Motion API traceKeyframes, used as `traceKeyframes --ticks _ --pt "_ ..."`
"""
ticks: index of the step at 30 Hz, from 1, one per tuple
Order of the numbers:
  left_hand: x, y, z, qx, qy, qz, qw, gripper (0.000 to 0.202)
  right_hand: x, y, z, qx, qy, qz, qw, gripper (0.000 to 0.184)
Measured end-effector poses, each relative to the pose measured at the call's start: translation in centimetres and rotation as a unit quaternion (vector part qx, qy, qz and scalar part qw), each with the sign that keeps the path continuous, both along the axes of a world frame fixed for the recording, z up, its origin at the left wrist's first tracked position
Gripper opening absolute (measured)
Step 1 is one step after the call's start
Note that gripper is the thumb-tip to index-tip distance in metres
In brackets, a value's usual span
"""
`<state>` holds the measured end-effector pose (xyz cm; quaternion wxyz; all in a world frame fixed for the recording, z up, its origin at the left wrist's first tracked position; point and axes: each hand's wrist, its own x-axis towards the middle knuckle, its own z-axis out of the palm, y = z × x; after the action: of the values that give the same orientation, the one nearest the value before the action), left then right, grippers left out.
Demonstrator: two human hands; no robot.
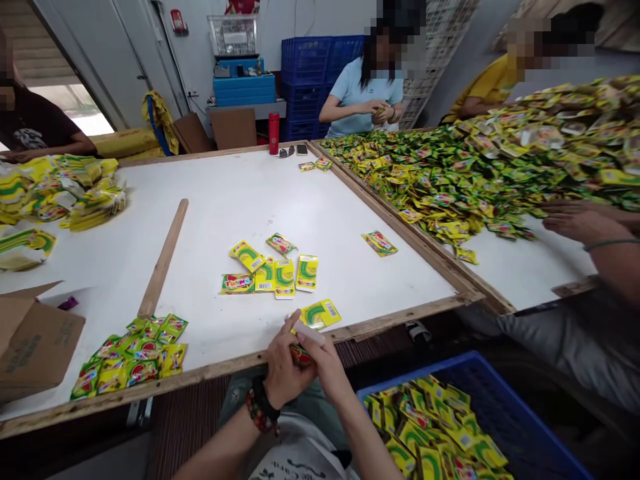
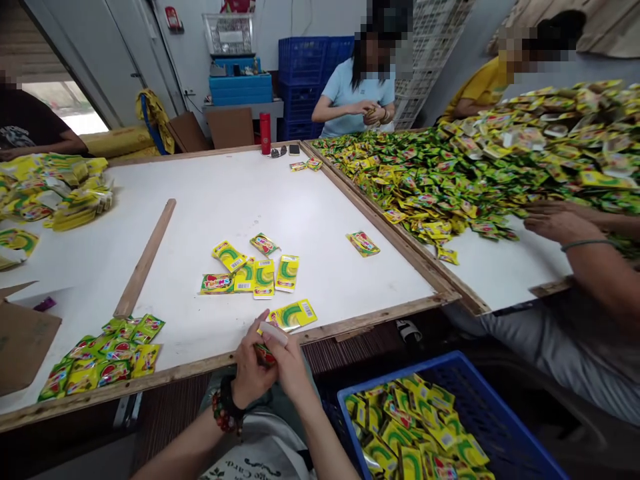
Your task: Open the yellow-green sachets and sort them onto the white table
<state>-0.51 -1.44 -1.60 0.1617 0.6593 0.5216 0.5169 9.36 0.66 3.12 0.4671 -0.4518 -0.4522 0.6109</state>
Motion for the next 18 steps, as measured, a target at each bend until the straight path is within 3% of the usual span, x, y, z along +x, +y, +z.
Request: traceKeyframes --ticks 4,7,9,12,15,18 --pt "-0.3 0.4 1.1 -0.076 0.023 -0.003 0.997 0.06 0.8 -0.1 1.1 0.149 -0.127 0.047 0.979 0.037" --pt "-0.4 0.6 1.9 -0.124 0.034 -0.043 0.991 0.052 1.4 -0.5 1.2 0.228 -0.202 0.046 0.951 0.035" --pt "-0.3 0.6 2.1 -0.126 0.033 -0.032 0.991 0.044 1.4 -0.6 1.3 0.232 -0.217 0.025 0.948 0.033" --pt "-0.2 0.5 1.8 -0.121 0.028 -0.016 0.992 0.048 1.2 -0.2 1.7 0.2 -0.223 0.019 0.954 0.032" --pt "-0.1 0.3 1.0 -0.12 0.037 -0.003 0.992 0.047 1.2 0.2 2.3 0.202 -0.231 0.065 0.949 0.034" --pt "-0.2 0.2 0.5 -0.154 0.054 0.032 0.986 0.041 1.4 0.2 2.4 0.251 -0.263 0.118 0.924 0.041"
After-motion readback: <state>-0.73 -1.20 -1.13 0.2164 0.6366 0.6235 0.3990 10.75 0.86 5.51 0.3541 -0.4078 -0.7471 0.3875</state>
